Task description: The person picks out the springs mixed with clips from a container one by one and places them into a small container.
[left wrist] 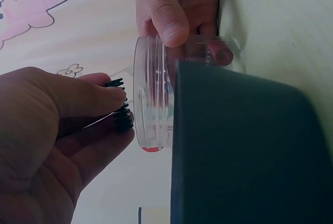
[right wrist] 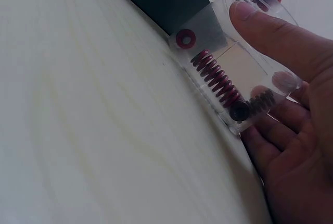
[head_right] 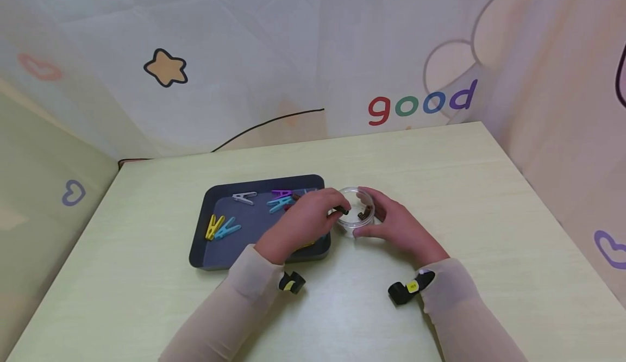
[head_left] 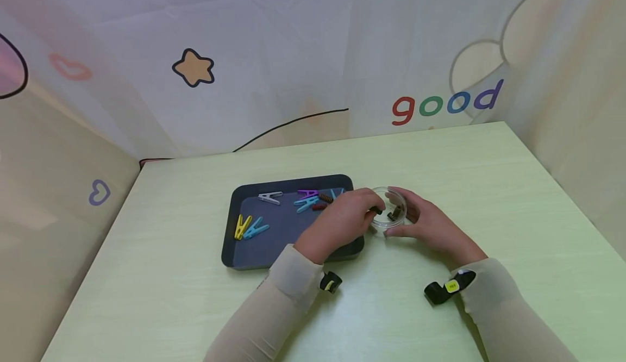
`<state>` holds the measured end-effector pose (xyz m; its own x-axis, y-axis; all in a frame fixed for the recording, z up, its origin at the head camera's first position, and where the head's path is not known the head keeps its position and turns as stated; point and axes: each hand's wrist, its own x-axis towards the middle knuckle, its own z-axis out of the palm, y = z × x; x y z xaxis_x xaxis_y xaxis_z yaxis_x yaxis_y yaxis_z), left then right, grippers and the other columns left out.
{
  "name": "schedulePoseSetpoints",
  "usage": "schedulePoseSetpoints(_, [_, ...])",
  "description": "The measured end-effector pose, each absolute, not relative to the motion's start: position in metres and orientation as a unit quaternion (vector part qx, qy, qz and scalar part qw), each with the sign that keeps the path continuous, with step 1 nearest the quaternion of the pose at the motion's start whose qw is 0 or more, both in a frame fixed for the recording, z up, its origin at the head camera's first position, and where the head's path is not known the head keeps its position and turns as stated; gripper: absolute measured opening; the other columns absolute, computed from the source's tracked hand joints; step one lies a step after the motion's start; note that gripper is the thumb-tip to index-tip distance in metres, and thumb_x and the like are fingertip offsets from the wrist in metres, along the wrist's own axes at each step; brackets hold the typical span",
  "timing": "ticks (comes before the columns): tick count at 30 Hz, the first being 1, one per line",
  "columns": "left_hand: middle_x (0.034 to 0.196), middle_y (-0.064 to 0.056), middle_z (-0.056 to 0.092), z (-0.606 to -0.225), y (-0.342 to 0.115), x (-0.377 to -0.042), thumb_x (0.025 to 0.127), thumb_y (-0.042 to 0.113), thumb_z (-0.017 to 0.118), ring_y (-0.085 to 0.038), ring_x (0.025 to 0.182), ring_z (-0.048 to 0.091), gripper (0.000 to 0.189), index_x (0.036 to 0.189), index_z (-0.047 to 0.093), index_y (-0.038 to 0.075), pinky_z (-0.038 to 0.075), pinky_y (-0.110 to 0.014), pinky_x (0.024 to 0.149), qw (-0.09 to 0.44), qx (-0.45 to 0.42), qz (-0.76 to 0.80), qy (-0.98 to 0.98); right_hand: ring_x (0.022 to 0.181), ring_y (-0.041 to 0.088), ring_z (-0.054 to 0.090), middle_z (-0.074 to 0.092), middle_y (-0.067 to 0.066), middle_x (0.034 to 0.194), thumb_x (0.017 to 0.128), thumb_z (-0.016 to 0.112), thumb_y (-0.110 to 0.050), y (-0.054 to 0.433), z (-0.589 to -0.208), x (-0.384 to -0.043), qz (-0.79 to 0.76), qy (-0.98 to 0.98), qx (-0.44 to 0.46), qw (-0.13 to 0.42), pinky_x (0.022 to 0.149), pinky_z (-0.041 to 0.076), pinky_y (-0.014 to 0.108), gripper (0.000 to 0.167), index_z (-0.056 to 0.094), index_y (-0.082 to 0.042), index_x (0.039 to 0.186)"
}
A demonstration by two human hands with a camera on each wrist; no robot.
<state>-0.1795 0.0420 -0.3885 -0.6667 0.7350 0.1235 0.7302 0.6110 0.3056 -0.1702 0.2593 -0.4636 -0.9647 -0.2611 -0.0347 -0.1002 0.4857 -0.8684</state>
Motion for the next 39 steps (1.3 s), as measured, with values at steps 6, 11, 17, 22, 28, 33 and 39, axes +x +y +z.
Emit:
schedulePoseSetpoints(6, [0.112, 0.001, 0.068, -0.3912, 0.0413, -0.1796, 0.095, 0.006, 0.056, -0.011, 0.101, 0.062, 0.023, 0.113, 0.070, 0.011, 0.050, -0.022, 0.091, -0.001, 0.415, 0.170, 0.894, 0.142, 0.033, 0.037, 0.039, 0.004, 0.153, 0.074, 0.082, -0.043, 0.2589, -0.4649, -0.1703, -0.491, 0.861, -0.103, 0.083, 0.112, 0.034, 0.052, 0.094, 0.030, -0.027, 0.151])
schedulePoseSetpoints(11, [0.113, 0.001, 0.068, -0.3926, 0.0411, -0.1799, 0.095, 0.007, 0.057, -0.011, 0.102, 0.062, 0.023, 0.114, 0.070, 0.011, 0.050, -0.021, 0.092, 0.002, 0.417, 0.164, 0.894, 0.142, 0.033, 0.036, 0.039, 0.004, 0.153, 0.074, 0.082, -0.043, 0.2588, -0.4657, -0.1701, -0.492, 0.861, -0.105, 0.081, 0.112, 0.034, 0.052, 0.094, 0.030, -0.026, 0.151])
schedulePoseSetpoints(17, [0.114, 0.001, 0.068, -0.3931, 0.0413, -0.1796, 0.095, 0.008, 0.057, -0.012, 0.105, 0.062, 0.024, 0.115, 0.069, 0.011, 0.049, -0.022, 0.094, 0.008, 0.416, 0.157, 0.896, 0.142, 0.032, 0.036, 0.039, 0.003, 0.152, 0.074, 0.081, -0.043, 0.2596, -0.4672, -0.1700, -0.497, 0.857, -0.110, 0.079, 0.112, 0.033, 0.052, 0.094, 0.031, -0.025, 0.151])
schedulePoseSetpoints(22, [0.117, 0.001, 0.067, -0.3918, 0.0412, -0.1792, 0.095, 0.009, 0.058, -0.012, 0.108, 0.062, 0.025, 0.117, 0.068, 0.012, 0.049, -0.023, 0.095, 0.014, 0.410, 0.153, 0.899, 0.142, 0.031, 0.036, 0.040, 0.002, 0.152, 0.074, 0.082, -0.044, 0.2598, -0.4675, -0.1705, -0.497, 0.857, -0.110, 0.080, 0.113, 0.032, 0.052, 0.094, 0.031, -0.027, 0.151])
schedulePoseSetpoints(28, [0.118, 0.002, 0.067, -0.3906, 0.0409, -0.1794, 0.094, 0.006, 0.056, -0.012, 0.109, 0.061, 0.027, 0.117, 0.068, 0.013, 0.048, -0.023, 0.096, 0.017, 0.405, 0.154, 0.901, 0.143, 0.031, 0.034, 0.039, 0.003, 0.153, 0.073, 0.082, -0.045, 0.2589, -0.4663, -0.1702, -0.496, 0.858, -0.107, 0.082, 0.113, 0.032, 0.051, 0.094, 0.031, -0.028, 0.151])
schedulePoseSetpoints(33, [0.119, 0.002, 0.066, -0.3890, 0.0401, -0.1791, 0.095, 0.007, 0.056, -0.012, 0.111, 0.061, 0.027, 0.119, 0.068, 0.013, 0.048, -0.023, 0.097, 0.021, 0.402, 0.152, 0.903, 0.143, 0.031, 0.034, 0.039, 0.003, 0.153, 0.073, 0.082, -0.044, 0.2586, -0.4658, -0.1702, -0.494, 0.859, -0.105, 0.082, 0.113, 0.032, 0.051, 0.094, 0.031, -0.028, 0.151])
schedulePoseSetpoints(39, [0.123, 0.001, 0.065, -0.3857, 0.0379, -0.1791, 0.096, 0.009, 0.055, -0.013, 0.114, 0.060, 0.028, 0.121, 0.066, 0.012, 0.047, -0.024, 0.100, 0.030, 0.398, 0.154, 0.904, 0.142, 0.031, 0.036, 0.039, 0.003, 0.153, 0.072, 0.082, -0.044, 0.2589, -0.4646, -0.1699, -0.496, 0.858, -0.106, 0.080, 0.113, 0.032, 0.050, 0.095, 0.031, -0.028, 0.151])
